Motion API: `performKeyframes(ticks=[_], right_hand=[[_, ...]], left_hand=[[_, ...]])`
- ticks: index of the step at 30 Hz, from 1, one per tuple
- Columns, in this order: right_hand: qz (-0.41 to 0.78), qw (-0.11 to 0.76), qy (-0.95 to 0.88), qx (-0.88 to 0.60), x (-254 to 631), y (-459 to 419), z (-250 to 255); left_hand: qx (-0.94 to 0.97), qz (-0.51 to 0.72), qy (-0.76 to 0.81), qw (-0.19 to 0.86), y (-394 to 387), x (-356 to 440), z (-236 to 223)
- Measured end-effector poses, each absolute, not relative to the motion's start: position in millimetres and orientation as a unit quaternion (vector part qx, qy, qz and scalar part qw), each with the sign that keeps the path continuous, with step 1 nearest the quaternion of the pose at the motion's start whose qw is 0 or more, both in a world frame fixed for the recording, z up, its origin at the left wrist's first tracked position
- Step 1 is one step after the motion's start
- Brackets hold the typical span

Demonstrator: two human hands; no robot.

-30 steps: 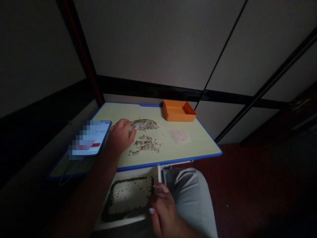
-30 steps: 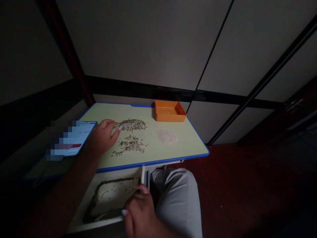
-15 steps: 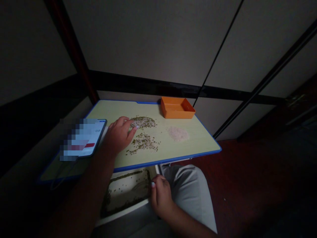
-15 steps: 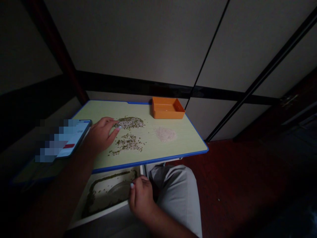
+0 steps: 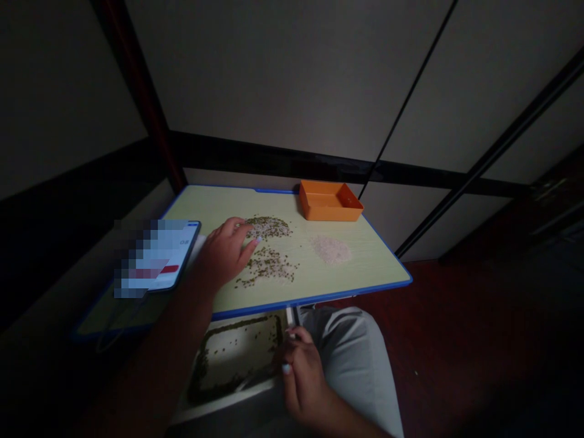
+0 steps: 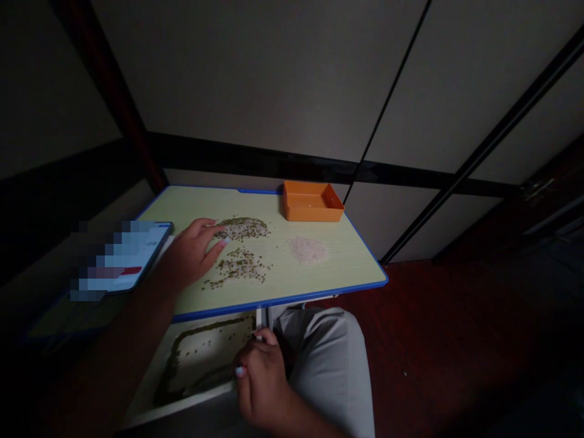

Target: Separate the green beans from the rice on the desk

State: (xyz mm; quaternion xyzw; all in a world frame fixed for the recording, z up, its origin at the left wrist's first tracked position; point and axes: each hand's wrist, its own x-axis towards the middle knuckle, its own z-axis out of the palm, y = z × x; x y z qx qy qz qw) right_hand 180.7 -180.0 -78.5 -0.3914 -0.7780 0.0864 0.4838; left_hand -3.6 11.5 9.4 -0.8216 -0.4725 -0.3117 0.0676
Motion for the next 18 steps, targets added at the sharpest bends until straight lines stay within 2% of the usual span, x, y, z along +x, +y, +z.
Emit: performKeyframes(ticks=[6,11,15,18], right_hand=[[0.061,0.44,-0.811,-0.38,182,-180,-85],[0.069,0.441,-0.798,-0.404,182,-178,-90],[0.059,0.451,-0.783,-0.424,182,-177,-94],[0.048,0.463,-0.779,-0.421,182,-178,-100]], left_hand=[[-0.82,-0.32,-0.472,0.053,10,-3,10],[-0.823,-0.298,-0.482,0.046,11,-2,4],[-0.789,-0.253,-0.555,0.069,15,-6,-7],[-0.763,-0.271,-0.583,0.074,19,-10,-11]])
